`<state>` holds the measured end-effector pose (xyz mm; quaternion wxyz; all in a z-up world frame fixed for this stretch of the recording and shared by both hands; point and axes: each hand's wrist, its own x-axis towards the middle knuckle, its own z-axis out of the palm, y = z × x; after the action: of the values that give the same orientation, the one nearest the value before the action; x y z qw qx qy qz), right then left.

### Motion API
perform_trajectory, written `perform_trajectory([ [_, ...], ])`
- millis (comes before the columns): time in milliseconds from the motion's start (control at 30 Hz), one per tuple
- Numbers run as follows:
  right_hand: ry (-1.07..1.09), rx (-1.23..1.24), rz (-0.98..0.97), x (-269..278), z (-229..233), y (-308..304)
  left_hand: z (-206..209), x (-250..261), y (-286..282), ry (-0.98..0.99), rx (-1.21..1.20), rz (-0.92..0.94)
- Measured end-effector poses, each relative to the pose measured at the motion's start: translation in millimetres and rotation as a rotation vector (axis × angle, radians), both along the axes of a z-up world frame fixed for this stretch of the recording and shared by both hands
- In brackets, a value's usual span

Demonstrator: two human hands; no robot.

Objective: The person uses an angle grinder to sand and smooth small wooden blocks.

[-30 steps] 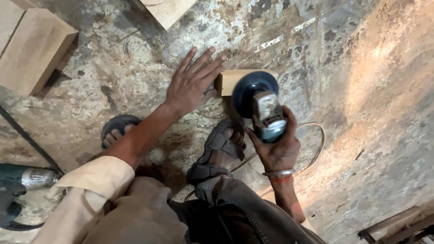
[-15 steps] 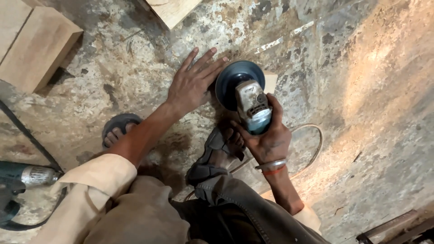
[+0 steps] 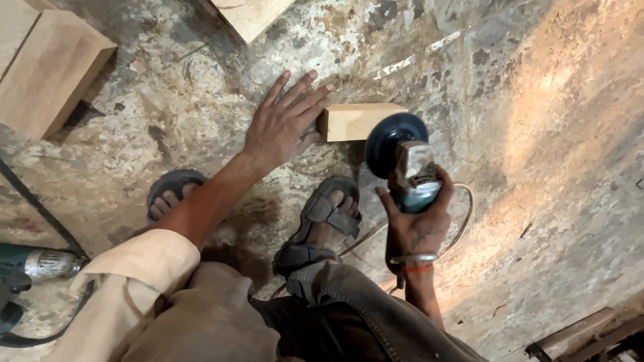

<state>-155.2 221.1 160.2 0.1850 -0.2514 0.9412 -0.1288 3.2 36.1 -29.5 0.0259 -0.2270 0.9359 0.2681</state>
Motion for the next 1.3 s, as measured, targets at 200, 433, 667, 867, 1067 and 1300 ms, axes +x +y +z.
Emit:
perform_trajectory([
  [200, -0.034, -0.033, 0.188, 13, -4, -12, 24, 3, -7, 0.089, -0.022, 0.01],
  [433, -0.003, -0.104, 0.171, -19, 3, -14, 37, -7, -8, 0.224, 0.054, 0.05],
  [667, 0.009, -0.02, 0.032, -31, 8, 12, 41, -9, -6, 0.209, 0.107, 0.081],
  [867, -0.02, -0.039, 0.047, -4, 0, 19, 47, -12, -7, 0.212, 0.103, 0.089],
  [1067, -0.087, 0.005, 0.104, -2, 4, 8, 50, -17, -4, 0.224, 0.109, 0.097],
  [1300, 0.031, -0.084, -0.066, -27, 8, 24, 48, -12, -6, 0.24, 0.106, 0.105],
])
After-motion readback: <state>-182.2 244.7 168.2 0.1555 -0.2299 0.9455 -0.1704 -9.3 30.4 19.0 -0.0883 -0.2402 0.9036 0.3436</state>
